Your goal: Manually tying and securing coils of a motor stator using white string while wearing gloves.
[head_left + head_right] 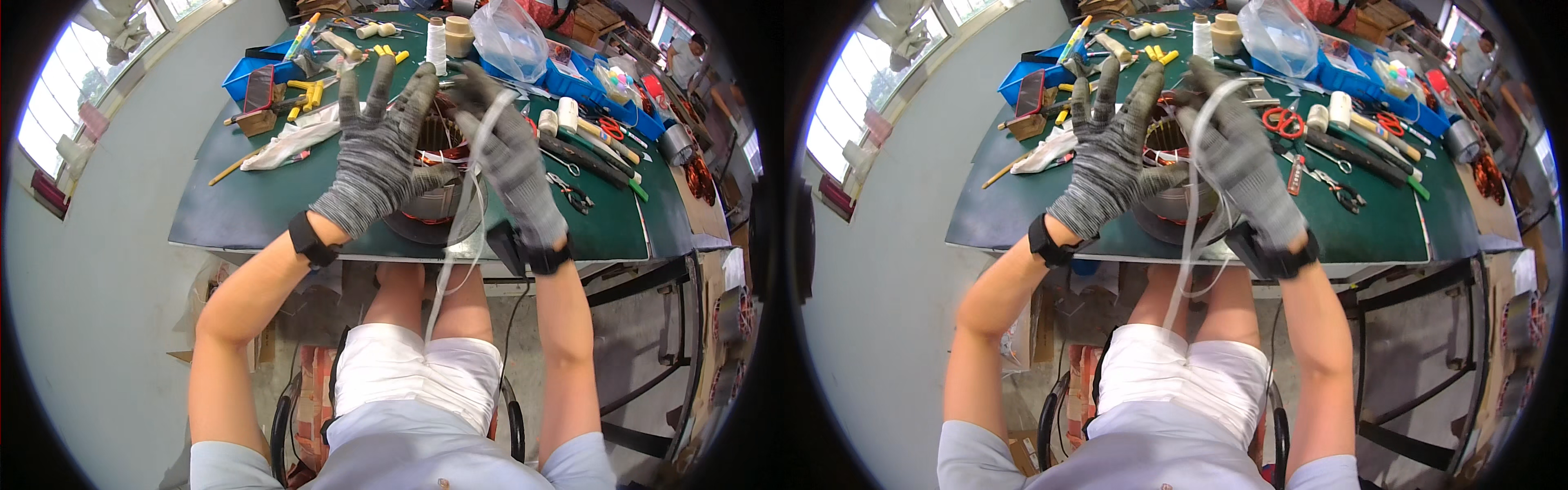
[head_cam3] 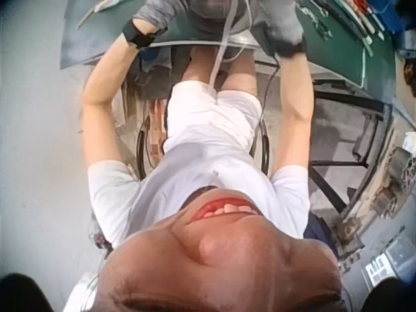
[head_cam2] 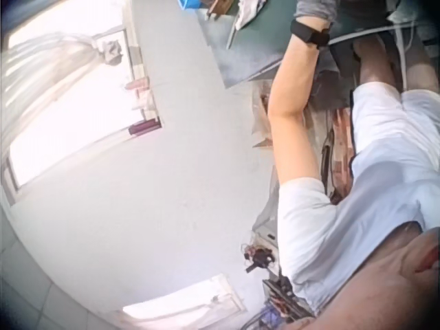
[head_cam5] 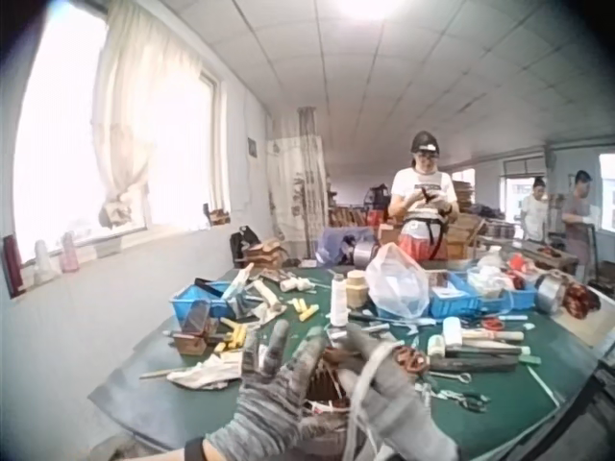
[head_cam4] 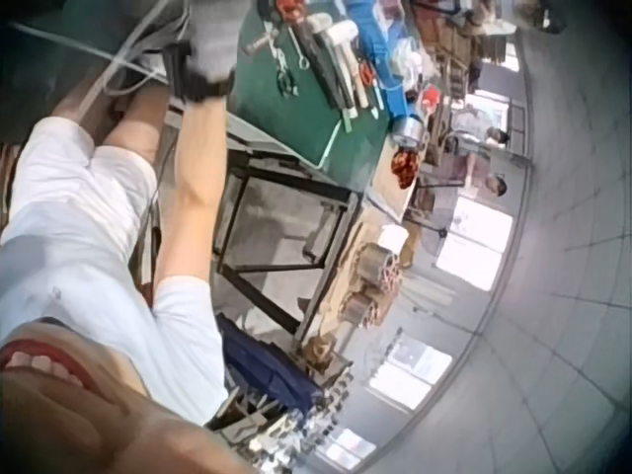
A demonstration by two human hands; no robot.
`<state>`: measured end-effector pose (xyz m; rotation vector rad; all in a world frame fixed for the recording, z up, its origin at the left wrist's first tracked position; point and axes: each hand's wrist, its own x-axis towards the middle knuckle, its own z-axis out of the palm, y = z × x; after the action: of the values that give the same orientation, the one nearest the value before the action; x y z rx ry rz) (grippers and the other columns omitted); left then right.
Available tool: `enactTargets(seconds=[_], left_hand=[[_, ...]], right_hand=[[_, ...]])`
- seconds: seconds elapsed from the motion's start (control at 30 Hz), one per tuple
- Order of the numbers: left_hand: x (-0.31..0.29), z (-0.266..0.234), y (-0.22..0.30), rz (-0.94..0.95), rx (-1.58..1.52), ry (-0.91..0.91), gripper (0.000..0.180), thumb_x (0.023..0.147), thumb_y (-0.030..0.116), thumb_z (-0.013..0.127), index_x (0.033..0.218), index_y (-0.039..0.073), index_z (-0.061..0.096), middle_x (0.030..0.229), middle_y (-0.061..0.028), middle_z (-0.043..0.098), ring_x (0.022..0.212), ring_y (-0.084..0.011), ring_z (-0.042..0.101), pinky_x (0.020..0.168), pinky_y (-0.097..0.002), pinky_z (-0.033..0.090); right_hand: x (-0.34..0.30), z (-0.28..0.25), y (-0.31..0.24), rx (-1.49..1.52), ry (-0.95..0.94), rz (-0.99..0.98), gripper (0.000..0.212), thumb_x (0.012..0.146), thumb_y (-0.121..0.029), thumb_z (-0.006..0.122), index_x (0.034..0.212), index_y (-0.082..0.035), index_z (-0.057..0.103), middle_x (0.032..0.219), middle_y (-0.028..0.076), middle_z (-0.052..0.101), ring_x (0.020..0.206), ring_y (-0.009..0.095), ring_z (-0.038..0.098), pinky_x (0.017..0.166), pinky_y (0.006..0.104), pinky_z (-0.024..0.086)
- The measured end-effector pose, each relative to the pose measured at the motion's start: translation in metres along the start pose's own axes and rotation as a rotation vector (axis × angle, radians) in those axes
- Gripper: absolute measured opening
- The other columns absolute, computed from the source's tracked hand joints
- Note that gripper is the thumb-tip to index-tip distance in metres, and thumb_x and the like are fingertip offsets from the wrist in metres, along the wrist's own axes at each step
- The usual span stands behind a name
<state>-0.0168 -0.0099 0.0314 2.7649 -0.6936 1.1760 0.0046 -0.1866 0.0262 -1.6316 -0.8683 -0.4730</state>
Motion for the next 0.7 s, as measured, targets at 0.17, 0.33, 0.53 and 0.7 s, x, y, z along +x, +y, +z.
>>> enactTargets(seconds=[0.17, 0.33, 0.53, 0.7], left_hand=[[-0.007, 0.006, 0.007, 0.033, -0.219, 0.070, 0.079, 0.078, 0.040, 0.065, 0.140, 0.007, 0.030, 0.147, -0.0160, 0.025, 0.138, -0.0372, 0.015, 0.111, -0.0491, 0.013], [-0.012, 0.021, 0.005, -0.013, -0.578, -0.146, 0.057, 0.079, 0.021, 0.068, 0.128, 0.005, 0.043, 0.112, -0.0150, 0.060, 0.105, -0.0315, 0.056, 0.094, -0.0401, 0.042], [-0.008, 0.021, 0.004, 0.042, -0.578, -0.091, 0.040, 0.082, 0.016, 0.064, 0.119, 0.010, 0.053, 0.111, -0.0112, 0.060, 0.102, -0.0304, 0.057, 0.087, -0.0390, 0.045], [-0.016, 0.038, -0.002, 0.055, -0.603, 0.067, 0.029, 0.079, 0.012, 0.066, 0.107, 0.010, 0.060, 0.102, -0.0090, 0.063, 0.094, -0.0299, 0.060, 0.083, -0.0385, 0.046]], right_hand=[[-0.048, 0.007, -0.010, -0.442, -0.014, -0.120, 0.038, 0.077, 0.005, 0.051, 0.114, -0.001, 0.055, 0.112, 0.021, 0.055, 0.107, 0.039, 0.052, 0.091, 0.0404, 0.042], [-0.223, -0.046, -0.033, -0.608, -0.214, 0.175, 0.042, 0.075, 0.010, 0.047, 0.112, -0.008, 0.057, 0.104, 0.017, 0.059, 0.091, 0.036, 0.055, 0.077, 0.0401, 0.045], [-0.575, -0.185, -0.107, -0.950, -0.630, 1.001, 0.040, 0.081, -0.005, 0.049, 0.121, -0.006, 0.051, 0.114, 0.016, 0.056, 0.105, 0.032, 0.054, 0.092, 0.0404, 0.043], [-0.500, -0.166, -0.075, -0.747, -0.549, 0.898, 0.035, 0.084, -0.005, 0.050, 0.118, -0.005, 0.055, 0.114, 0.019, 0.058, 0.099, 0.033, 0.057, 0.086, 0.0381, 0.046]])
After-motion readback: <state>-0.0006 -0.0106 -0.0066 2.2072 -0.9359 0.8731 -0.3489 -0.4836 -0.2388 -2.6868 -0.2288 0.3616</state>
